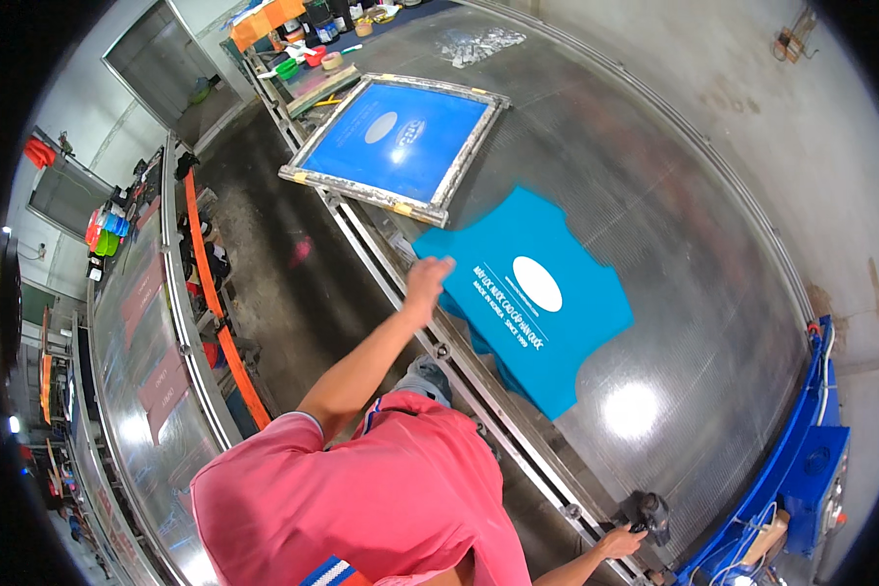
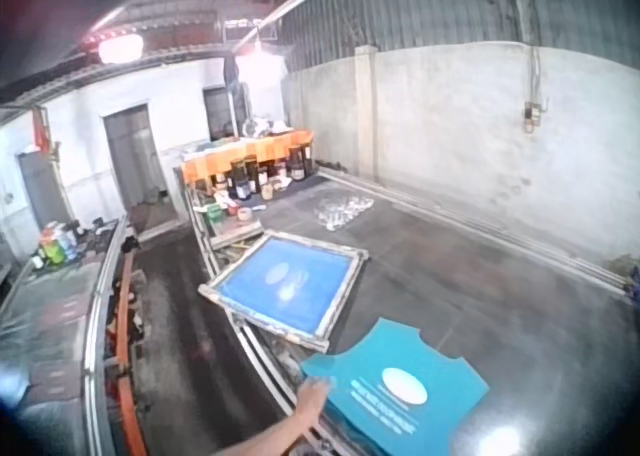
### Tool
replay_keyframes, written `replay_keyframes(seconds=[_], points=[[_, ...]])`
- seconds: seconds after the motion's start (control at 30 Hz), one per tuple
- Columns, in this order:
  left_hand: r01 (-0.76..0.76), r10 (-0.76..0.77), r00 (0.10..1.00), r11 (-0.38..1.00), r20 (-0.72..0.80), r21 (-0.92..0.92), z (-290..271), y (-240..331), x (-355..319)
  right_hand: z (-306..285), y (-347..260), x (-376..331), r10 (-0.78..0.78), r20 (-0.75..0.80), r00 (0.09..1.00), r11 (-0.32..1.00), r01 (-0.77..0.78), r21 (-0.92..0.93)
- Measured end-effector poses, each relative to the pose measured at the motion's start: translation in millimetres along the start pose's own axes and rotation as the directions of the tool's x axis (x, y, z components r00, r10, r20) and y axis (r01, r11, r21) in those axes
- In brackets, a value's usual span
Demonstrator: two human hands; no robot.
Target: The person places a blue CNC-branded panel into a metal frame on a workbench, then uses a screwdriver and a yellow plastic tool to secure the panel edges. A coworker assists by holding the frame and handing tools.
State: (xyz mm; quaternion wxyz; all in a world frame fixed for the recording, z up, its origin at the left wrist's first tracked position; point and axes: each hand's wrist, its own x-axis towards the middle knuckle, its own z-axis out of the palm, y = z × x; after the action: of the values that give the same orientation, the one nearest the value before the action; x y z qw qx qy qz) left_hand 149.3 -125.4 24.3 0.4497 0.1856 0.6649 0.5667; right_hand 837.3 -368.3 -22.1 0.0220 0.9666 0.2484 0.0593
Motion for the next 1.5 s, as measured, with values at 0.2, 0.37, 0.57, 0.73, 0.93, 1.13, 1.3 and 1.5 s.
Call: replay_keyframes(seconds=[0.2,0.37,0.57,0.73,0.93,1.13,1.3,1.5], points=[[-0.129,-0.132,0.936,0.737,-0.328,-0.664,-104,13,179,-48,-52,-74,-0.025,-0.345,0.938,0.959,0.12,0.255],[-0.041,-0.224,0.952,0.584,-0.209,-0.811,-125,-3,233,-83,-114,-167,0.126,-0.16,0.979,0.85,-0.023,0.527],[-0.019,-0.194,0.972,0.508,-0.136,-0.861,-79,36,204,-83,-200,-229,-0.066,0.019,0.998,0.706,0.033,0.707],[0.091,-0.057,0.996,0.653,0.071,-0.752,-117,67,176,-118,-313,-222,-0.333,0.037,0.942,0.446,0.123,0.887],[0.077,-0.037,0.995,0.889,0.098,-0.451,-184,110,139,-264,-456,-169,-0.487,-0.396,0.778,0.285,0.571,0.77],[0.083,0.039,0.93,0.947,0.365,-0.312,-171,148,135,-299,-492,-102,-0.631,-0.313,0.71,0.299,0.595,0.746],[0.211,-0.099,0.821,0.968,0.563,-0.138,-105,152,144,-207,-415,-119,-0.603,0.12,0.789,0.402,0.17,0.9],[-0.147,-0.121,0.836,0.89,0.535,0.431,-12,105,166,-91,-356,-144,-0.279,0.193,0.941,0.481,-0.037,0.876]])
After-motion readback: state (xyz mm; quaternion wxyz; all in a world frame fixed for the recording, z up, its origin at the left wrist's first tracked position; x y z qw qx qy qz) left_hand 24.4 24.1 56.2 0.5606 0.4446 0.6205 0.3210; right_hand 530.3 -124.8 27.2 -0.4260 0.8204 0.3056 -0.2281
